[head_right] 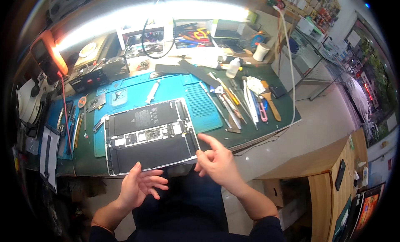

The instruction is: The person removes the back cover of a tablet, then uses a screwdriver to remove screws from the battery connector area. They lift the battery and disconnect the battery connector from the motherboard. The person then removes the battery from the device.

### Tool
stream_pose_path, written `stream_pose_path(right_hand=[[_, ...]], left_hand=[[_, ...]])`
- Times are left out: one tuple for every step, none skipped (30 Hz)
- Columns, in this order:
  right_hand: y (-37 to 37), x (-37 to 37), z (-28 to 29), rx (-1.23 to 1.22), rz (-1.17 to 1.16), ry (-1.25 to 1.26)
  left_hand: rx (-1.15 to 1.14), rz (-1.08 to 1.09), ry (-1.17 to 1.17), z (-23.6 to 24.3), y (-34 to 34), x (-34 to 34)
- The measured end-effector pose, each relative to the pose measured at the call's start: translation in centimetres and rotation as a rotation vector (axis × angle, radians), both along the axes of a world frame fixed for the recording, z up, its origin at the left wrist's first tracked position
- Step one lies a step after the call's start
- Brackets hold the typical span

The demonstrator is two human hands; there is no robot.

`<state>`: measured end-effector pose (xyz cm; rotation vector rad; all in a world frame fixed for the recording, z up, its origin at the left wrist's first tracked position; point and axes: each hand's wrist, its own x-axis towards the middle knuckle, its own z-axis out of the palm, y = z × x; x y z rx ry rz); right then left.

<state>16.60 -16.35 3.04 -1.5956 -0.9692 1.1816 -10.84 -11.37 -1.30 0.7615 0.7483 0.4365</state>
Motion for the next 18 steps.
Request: stream_pose_path(right_hand=[[0.0,0.0,0.0,0.011,0.042,-0.039],[-0.1,-0.1,0.2,0.025,0.065,-0.098],[-0.5,0.1,0.4,0.055,0.062,-0.184],[-0.7,0.4,0.6,0.084,0.059,-0.270],[-0.9,1.2,0.2,0.172,-0.018,-0.415],[-0.8,2.3,-0.6,0.258,-0.088,-0.555],[-0.1,3.5,-0.7,0.382,-0.191,-0.711],[0.7,4.7,-0.3,0.430,-0.252,-0.813],[1.2,6.3,0.2,0.447,-0.278,-0.932],[1.6,8.0,0.5,0.464,-0.301,-1.052],[1.9,9.7,0.5,0.451,-0.298,-1.090],[2.2,10.8,0.5,0.433,-0.291,-1.122],[2.6,11.4,1.2,0.366,-0.300,-1.092],[3.1,11.8,1.3,0.342,-0.273,-1.051],[3.4,12.3,1.2,0.312,-0.251,-1.012],[3.5,12.7,1.2,0.282,-0.229,-0.973],[3.9,12.5,1.2,0.256,-0.149,-0.995],[4.3,12.4,1.0,0.264,-0.131,-1.039]], left_hand=[[0.017,-0.001,-0.002,0.3,0.0,0.2],[0.036,0.002,-0.007,0.7,-0.1,0.1],[0.054,0.006,-0.012,1.1,-0.2,0.1],[0.136,0.060,-0.036,1.5,-0.5,0.1],[0.217,0.114,-0.061,1.9,-1.0,0.2],[0.295,0.176,-0.083,1.9,-1.6,0.2],[0.331,0.248,-0.198,0.7,-1.9,-0.2],[0.340,0.277,-0.178,0.7,-2.1,-0.3],[0.342,0.290,-0.168,1.1,-2.2,-0.3],[0.345,0.305,-0.157,1.4,-2.3,-0.3],[0.352,0.314,-0.137,1.2,-2.5,-1.0],[0.356,0.325,-0.109,0.7,-2.8,-2.6],[0.361,0.337,-0.081,0.7,-2.9,-3.8],[0.363,0.354,-0.098,1.5,-2.6,-4.6],[0.353,0.330,-0.080,2.4,-1.9,-5.2],[0.343,0.305,-0.064,3.2,-0.9,-5.5],[0.339,0.272,-0.067,3.7,0.0,-5.7],[0.334,0.237,-0.069,4.2,0.8,-5.8]])
